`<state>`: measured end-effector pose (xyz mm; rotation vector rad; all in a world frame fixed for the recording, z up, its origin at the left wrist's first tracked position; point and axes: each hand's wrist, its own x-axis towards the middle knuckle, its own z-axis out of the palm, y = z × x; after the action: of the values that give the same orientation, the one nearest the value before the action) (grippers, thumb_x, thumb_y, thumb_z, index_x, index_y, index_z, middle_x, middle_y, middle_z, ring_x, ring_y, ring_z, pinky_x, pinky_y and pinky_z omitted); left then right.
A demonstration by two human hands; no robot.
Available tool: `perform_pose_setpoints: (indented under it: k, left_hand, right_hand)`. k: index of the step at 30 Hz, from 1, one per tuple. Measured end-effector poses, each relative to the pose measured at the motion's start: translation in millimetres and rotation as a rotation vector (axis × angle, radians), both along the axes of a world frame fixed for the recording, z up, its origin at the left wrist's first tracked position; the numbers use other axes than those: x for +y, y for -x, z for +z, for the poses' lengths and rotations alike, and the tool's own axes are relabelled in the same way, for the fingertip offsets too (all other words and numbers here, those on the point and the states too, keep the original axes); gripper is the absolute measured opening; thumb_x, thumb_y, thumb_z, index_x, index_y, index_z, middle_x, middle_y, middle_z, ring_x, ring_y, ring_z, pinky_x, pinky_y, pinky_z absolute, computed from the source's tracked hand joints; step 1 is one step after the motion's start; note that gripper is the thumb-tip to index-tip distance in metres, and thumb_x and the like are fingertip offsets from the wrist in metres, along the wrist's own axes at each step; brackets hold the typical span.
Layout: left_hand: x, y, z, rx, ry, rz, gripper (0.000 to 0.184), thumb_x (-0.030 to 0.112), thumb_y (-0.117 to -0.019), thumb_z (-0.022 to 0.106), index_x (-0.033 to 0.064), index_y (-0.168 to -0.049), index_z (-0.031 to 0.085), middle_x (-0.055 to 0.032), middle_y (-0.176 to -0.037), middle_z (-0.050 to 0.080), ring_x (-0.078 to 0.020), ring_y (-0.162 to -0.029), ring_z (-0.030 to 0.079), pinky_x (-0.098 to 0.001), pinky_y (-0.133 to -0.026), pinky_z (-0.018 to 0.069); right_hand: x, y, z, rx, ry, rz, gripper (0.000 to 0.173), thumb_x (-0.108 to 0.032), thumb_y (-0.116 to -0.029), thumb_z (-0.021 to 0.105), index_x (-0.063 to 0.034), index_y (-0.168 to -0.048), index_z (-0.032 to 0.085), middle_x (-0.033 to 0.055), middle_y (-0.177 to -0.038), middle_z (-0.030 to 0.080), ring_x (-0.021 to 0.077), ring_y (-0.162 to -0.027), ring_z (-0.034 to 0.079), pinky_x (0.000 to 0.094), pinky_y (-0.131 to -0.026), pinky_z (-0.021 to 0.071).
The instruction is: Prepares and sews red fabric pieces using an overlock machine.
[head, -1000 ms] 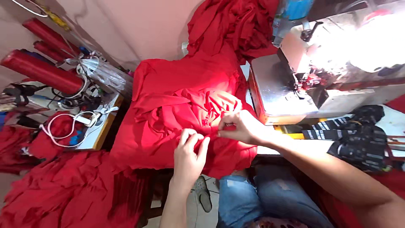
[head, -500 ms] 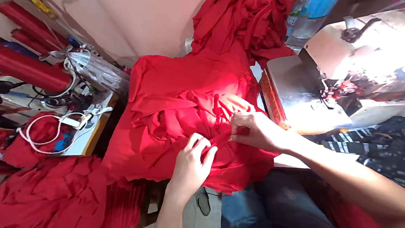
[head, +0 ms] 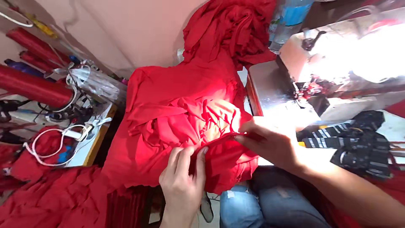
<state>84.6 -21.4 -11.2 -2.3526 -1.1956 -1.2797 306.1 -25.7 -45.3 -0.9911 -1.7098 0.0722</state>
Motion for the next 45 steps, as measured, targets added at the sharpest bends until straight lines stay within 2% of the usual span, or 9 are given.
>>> perform_pose_setpoints:
  k: [4,6,8,11,22,27,33,37,45]
  left_hand:
    - [45.1,-71.9,11.3,0.081,-0.142,-0.170,0.020,0.014,-0.0969,0.058,0.0031,-0.087,0.072,-0.0094,-0.075,0.064,-0.0195,-0.067,0.063,-0.0297,-0.061,0.0495]
    - [58.8,-121.2,20.5,0.198,0.169,-0.335,0.010,0.004,-0.0887,0.065,-0.0013,-0.083,0.071,-0.0133,-0.070,0.064,-0.0266,-0.065,0.064,-0.0390,-0.057,0.0490]
    - [71.1,-163.3,16.1,0.382,0.406,-0.473,0.012,0.009,-0.0858,0.075,-0.0018,-0.091,0.072,-0.0165,-0.086,0.068,-0.0331,-0.087,0.068,-0.0486,-0.076,0.0545]
    - [82.9,-191.1,-13.0,0.423,0.495,-0.538,0.015,0.018,-0.0878,0.072,0.0028,-0.085,0.073,-0.0124,-0.083,0.067,-0.0343,-0.091,0.064,-0.0544,-0.078,0.0487]
    - [95.0,-214.1,-16.2,0.378,0.620,-0.302,0.016,0.015,-0.0955,0.067,0.0047,-0.106,0.073,-0.0156,-0.106,0.069,-0.0343,-0.105,0.061,-0.0593,-0.090,0.0430]
    - [139.7,-213.9,-87.1,0.256,0.309,-0.317,0.020,0.036,-0.0865,0.070,0.0181,-0.096,0.073,-0.0040,-0.091,0.067,-0.0256,-0.095,0.062,-0.0544,-0.083,0.0428]
    - [100.2,-197.6,-2.4,0.284,0.403,-0.358,0.033,0.025,-0.0900,0.072,-0.0001,-0.111,0.067,-0.0211,-0.115,0.065,-0.0386,-0.111,0.060,-0.0563,-0.088,0.0471]
    - [103.3,-148.4,12.4,0.418,0.414,-0.612,0.020,0.016,-0.0868,0.061,0.0079,-0.100,0.074,-0.0048,-0.104,0.069,-0.0161,-0.106,0.062,-0.0325,-0.092,0.0507]
    - [123.7,-153.1,24.7,0.438,0.448,-0.805,0.013,0.010,-0.0891,0.065,0.0045,-0.092,0.076,-0.0050,-0.104,0.072,-0.0155,-0.108,0.065,-0.0331,-0.097,0.0510]
  right_hand:
    - [-21.1,-24.3,-26.9,0.416,-0.100,-0.182,0.012,-0.012,-0.0903,0.075,-0.0054,-0.082,0.071,-0.0029,-0.079,0.071,-0.0070,-0.076,0.063,0.0088,-0.072,0.0513]
    - [-35.2,-34.9,-43.3,0.761,-0.057,-0.200,0.009,-0.003,-0.0861,0.075,-0.0115,-0.084,0.075,-0.0088,-0.086,0.075,-0.0036,-0.079,0.068,0.0148,-0.074,0.0583]
    - [-54.0,-41.6,-57.3,1.103,0.142,-0.229,0.019,0.002,-0.0882,0.069,-0.0148,-0.081,0.069,-0.0111,-0.075,0.070,-0.0033,-0.064,0.064,0.0145,-0.060,0.0552]
    - [-79.5,-51.9,-70.6,1.352,0.429,-0.186,0.018,-0.002,-0.0949,0.057,-0.0135,-0.082,0.062,-0.0069,-0.066,0.064,0.0001,-0.050,0.057,0.0171,-0.047,0.0496]
    - [-48.8,-76.2,-75.4,0.952,0.150,-0.339,0.009,-0.005,-0.0839,0.072,-0.0083,-0.076,0.070,-0.0065,-0.080,0.069,-0.0028,-0.078,0.065,0.0127,-0.072,0.0546]
    - [-52.5,-75.8,-74.6,0.771,0.152,-0.448,0.008,-0.008,-0.0860,0.070,-0.0040,-0.079,0.072,-0.0037,-0.078,0.068,-0.0037,-0.078,0.062,0.0109,-0.073,0.0514]
    - [-54.4,-83.1,-73.0,0.700,0.184,-0.448,0.011,-0.011,-0.0860,0.068,-0.0046,-0.077,0.070,-0.0052,-0.074,0.064,-0.0070,-0.071,0.054,0.0083,-0.066,0.0432]
    - [-51.4,-88.2,-67.9,0.751,0.214,-0.383,0.014,-0.008,-0.0850,0.068,-0.0059,-0.072,0.063,-0.0085,-0.071,0.057,-0.0114,-0.063,0.046,0.0048,-0.058,0.0372]
    - [-30.8,-100.7,-64.2,0.701,0.278,-0.392,0.033,-0.011,-0.0872,0.067,-0.0149,-0.060,0.049,-0.0140,-0.059,0.044,-0.0109,-0.054,0.038,0.0085,-0.052,0.0300]
